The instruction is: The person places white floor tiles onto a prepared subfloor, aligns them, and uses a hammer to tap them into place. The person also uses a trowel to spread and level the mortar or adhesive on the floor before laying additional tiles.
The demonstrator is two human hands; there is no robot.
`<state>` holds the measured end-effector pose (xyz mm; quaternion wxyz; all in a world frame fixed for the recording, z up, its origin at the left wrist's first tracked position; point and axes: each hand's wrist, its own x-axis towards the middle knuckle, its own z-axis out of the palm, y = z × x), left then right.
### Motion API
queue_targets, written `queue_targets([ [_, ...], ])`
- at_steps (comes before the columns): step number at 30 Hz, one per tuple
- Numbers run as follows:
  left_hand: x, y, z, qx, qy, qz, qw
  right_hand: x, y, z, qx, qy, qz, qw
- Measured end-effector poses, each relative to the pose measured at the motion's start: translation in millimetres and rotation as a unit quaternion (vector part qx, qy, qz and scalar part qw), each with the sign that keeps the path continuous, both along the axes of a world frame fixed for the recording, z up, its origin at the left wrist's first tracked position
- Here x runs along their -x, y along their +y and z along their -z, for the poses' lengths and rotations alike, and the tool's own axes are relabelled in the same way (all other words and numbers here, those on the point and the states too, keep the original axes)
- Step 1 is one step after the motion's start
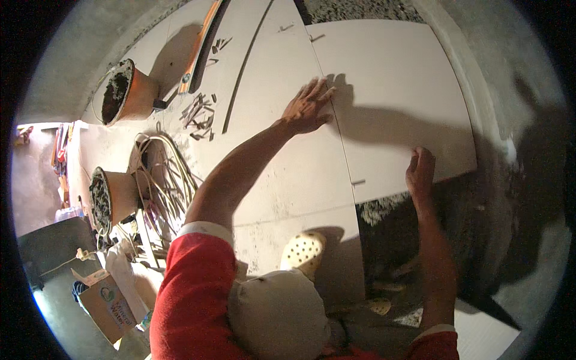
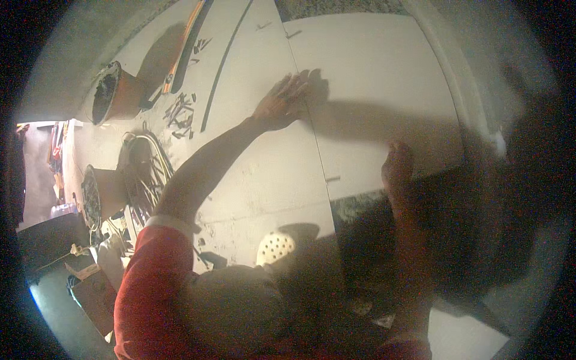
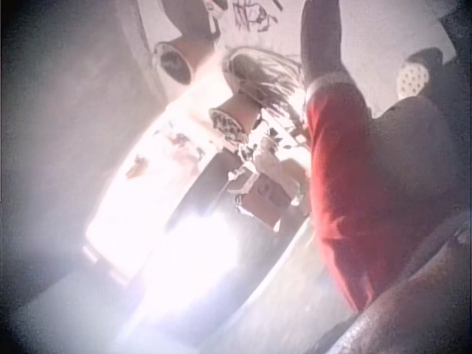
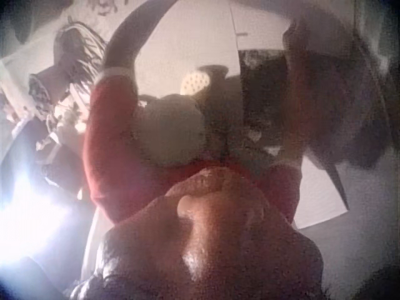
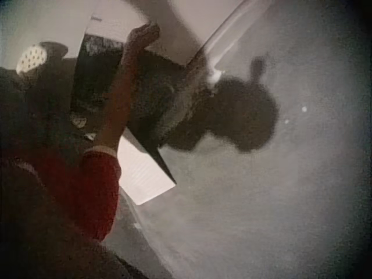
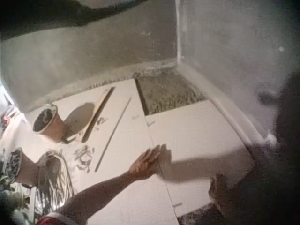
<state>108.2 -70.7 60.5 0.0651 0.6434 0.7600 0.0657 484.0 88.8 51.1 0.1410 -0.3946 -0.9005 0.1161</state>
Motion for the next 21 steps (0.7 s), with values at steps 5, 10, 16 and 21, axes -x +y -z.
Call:
queue_targets([
  [5,37,46,16,0.004,-0.015,-0.078,0.997,75,28,21,-0.045,-0.003,0.128,0.991],
  [10,43,39,17,0.017,-0.026,-0.089,0.996,105,29,23,-0.085,-0.030,0.125,0.988],
  [16,48,42,12,0.001,-0.101,-0.084,0.991,101,32,16,-0.082,-0.111,0.131,0.982],
  [21,49,42,13,-0.010,-0.145,-0.080,0.986,95,42,11,0.046,-0.072,0.189,0.978],
])
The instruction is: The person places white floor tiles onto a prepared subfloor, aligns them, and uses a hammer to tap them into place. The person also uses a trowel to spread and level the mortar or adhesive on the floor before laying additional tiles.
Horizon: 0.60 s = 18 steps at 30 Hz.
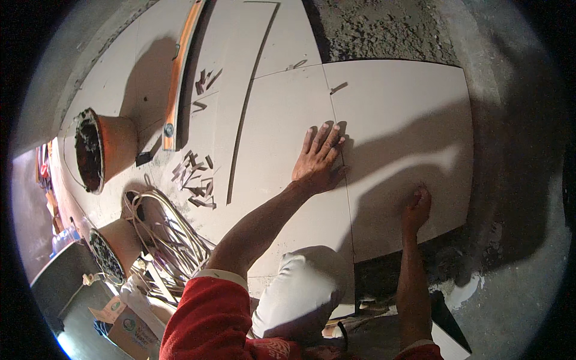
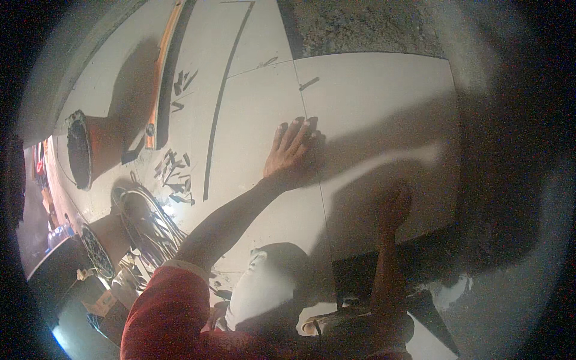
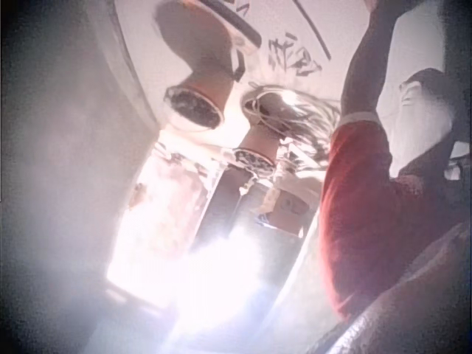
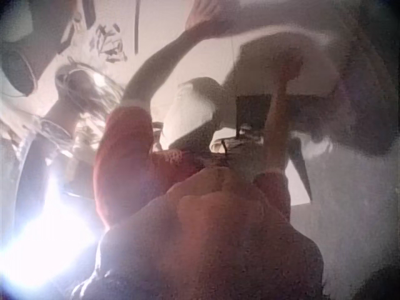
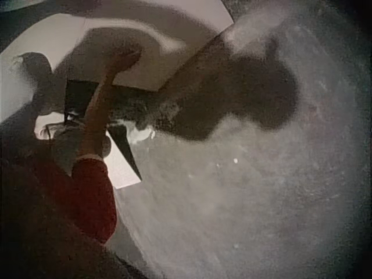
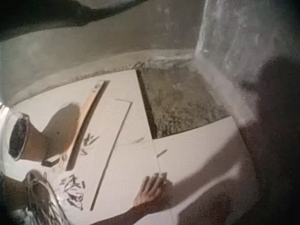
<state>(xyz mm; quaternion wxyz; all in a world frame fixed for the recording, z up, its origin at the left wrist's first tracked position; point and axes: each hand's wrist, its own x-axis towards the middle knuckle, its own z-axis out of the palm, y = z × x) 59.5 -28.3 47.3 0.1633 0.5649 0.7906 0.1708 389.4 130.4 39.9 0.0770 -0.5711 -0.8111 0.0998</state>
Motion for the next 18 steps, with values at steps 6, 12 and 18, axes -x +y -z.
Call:
queue_targets([
  [6,1,2,-3,-0.005,0.010,0.014,1.000,-7,3,-4,0.053,0.043,0.013,0.998],
  [12,-1,5,-1,-0.035,0.061,0.005,0.998,5,1,-4,-0.003,0.006,-0.027,1.000],
  [18,1,7,12,-0.020,0.137,0.015,0.990,6,-19,-16,0.034,0.027,-0.035,0.998],
])
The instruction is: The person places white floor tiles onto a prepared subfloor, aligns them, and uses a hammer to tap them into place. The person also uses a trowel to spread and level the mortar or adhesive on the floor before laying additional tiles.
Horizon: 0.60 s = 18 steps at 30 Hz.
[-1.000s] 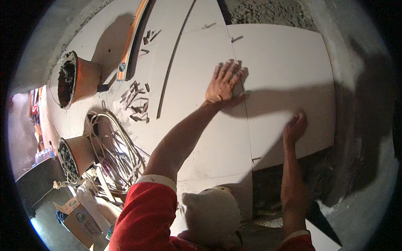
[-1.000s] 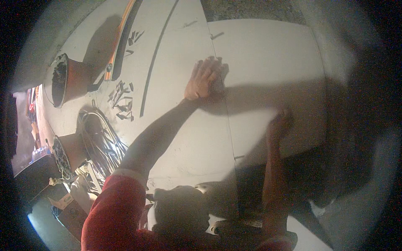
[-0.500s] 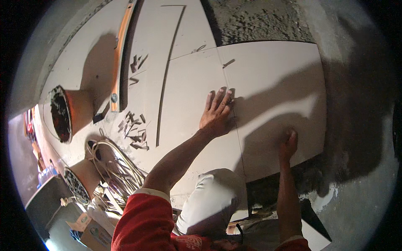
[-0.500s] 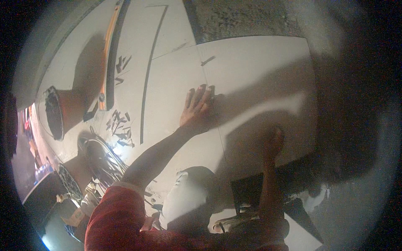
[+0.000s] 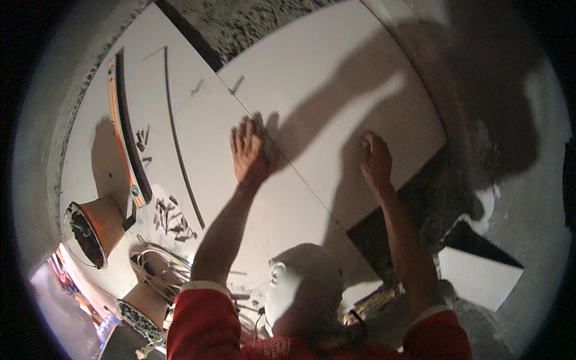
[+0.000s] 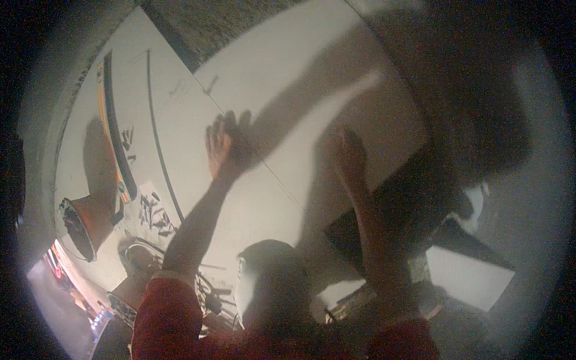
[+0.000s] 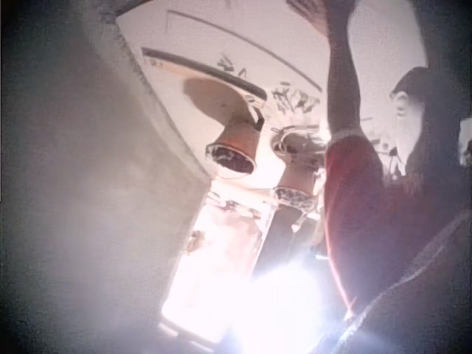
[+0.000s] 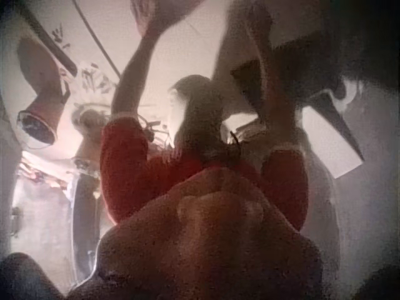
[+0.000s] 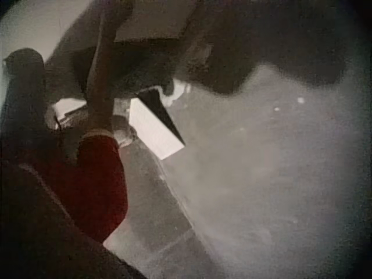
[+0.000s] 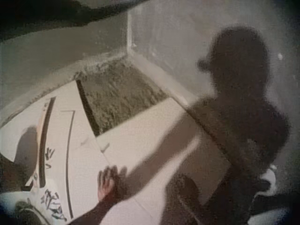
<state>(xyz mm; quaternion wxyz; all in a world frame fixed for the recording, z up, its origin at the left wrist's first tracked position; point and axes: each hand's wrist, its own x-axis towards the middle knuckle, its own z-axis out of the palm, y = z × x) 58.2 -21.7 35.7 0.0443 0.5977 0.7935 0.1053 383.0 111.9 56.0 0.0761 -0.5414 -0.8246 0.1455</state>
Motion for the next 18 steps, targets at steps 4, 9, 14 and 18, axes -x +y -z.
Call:
queue_targets([
  [4,1,2,7,-0.042,0.051,0.026,0.997,-38,-35,-13,0.055,0.021,0.000,0.998],
  [9,7,2,19,-0.052,0.036,0.006,0.998,-108,-78,-17,0.086,0.009,0.048,0.995],
  [14,-9,-9,31,-0.049,-0.013,-0.018,0.999,-132,-104,0,-0.034,0.077,-0.025,0.996],
  [18,-75,-17,25,-0.004,-0.089,-0.022,0.996,-142,-84,2,-0.006,0.028,-0.093,0.995],
])
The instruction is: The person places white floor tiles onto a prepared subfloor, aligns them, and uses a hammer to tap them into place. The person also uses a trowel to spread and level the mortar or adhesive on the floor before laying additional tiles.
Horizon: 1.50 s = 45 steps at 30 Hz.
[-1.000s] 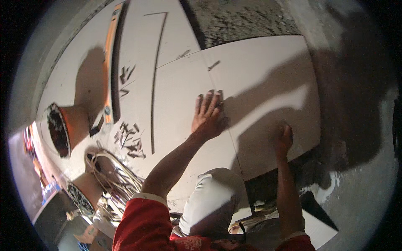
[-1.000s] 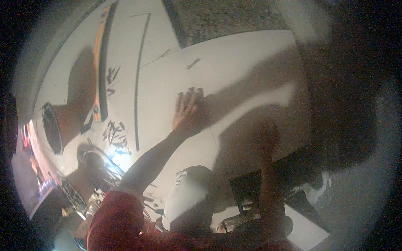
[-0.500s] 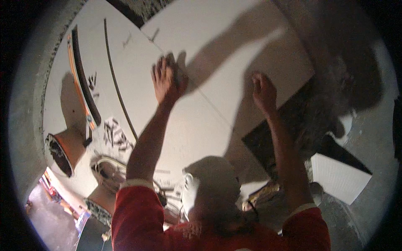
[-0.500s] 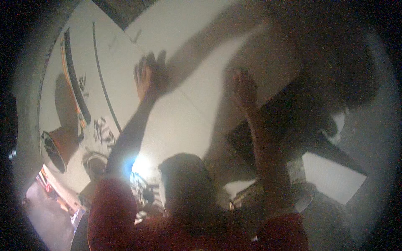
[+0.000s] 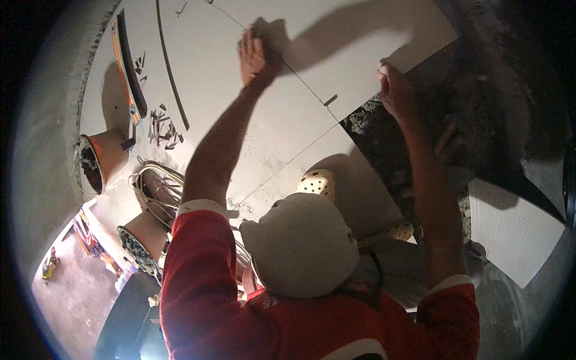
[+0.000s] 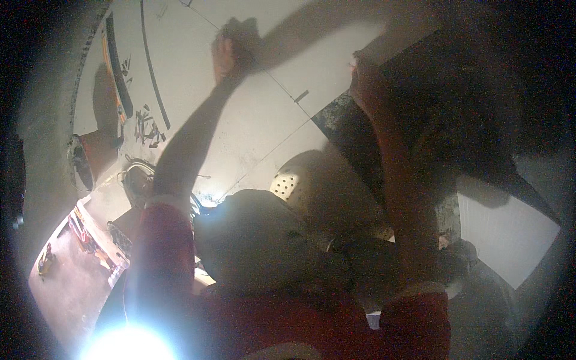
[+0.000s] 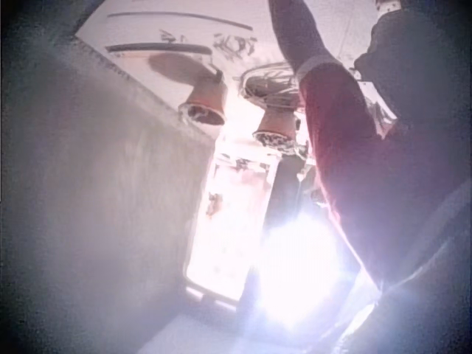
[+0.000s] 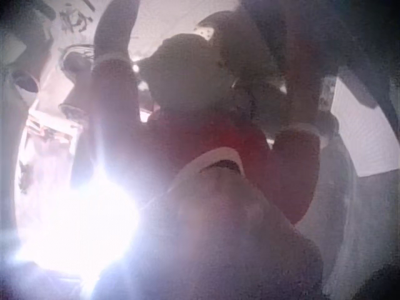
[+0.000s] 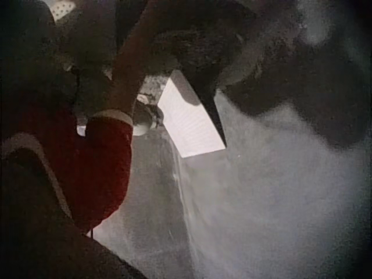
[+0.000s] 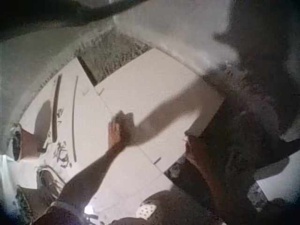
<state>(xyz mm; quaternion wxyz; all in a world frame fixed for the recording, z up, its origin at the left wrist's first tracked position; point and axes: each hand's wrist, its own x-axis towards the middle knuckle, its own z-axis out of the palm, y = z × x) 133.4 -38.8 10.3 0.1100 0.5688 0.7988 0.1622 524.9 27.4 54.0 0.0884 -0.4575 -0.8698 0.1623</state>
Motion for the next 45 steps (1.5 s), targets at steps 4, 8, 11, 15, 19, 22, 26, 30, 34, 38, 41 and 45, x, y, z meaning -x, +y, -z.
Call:
queue_targets([
  [4,-76,2,-8,-0.069,0.036,0.080,0.994,-20,20,7,0.094,0.019,0.036,0.995],
  [8,-99,-1,-17,-0.052,0.123,0.079,0.988,-25,5,25,0.034,0.080,0.075,0.993],
  [11,-98,-3,-22,-0.024,0.090,0.074,0.993,-19,-3,22,0.084,0.074,0.095,0.989],
  [15,-98,-4,-28,0.061,0.070,0.058,0.994,-20,-7,-19,0.120,-0.025,0.104,0.987],
  [19,-98,-5,-40,0.060,0.076,0.053,0.994,-24,-49,-53,0.013,0.046,0.018,0.999],
  [22,-97,-6,-47,0.066,0.067,0.056,0.994,-11,-107,-45,0.029,0.071,-0.032,0.997],
  [26,-100,-5,-42,0.040,0.070,0.035,0.996,24,-179,-20,0.073,0.149,-0.051,0.985],
  [30,-94,-12,-25,0.051,0.096,0.035,0.993,29,-208,-11,0.060,0.195,-0.106,0.973],
  [34,-79,-33,-18,0.018,0.094,0.048,0.994,-24,-197,-26,0.294,0.048,-0.103,0.949],
  [38,-64,-69,-21,0.018,0.085,0.060,0.994,-106,-151,-67,0.308,-0.127,-0.148,0.931],
  [41,-46,-98,-23,0.014,0.095,0.075,0.993,-196,-122,-106,0.442,-0.174,0.011,0.880],
  [45,-15,-137,-29,0.036,0.008,0.120,0.992,-334,-132,-141,0.330,-0.151,0.045,0.931],
])
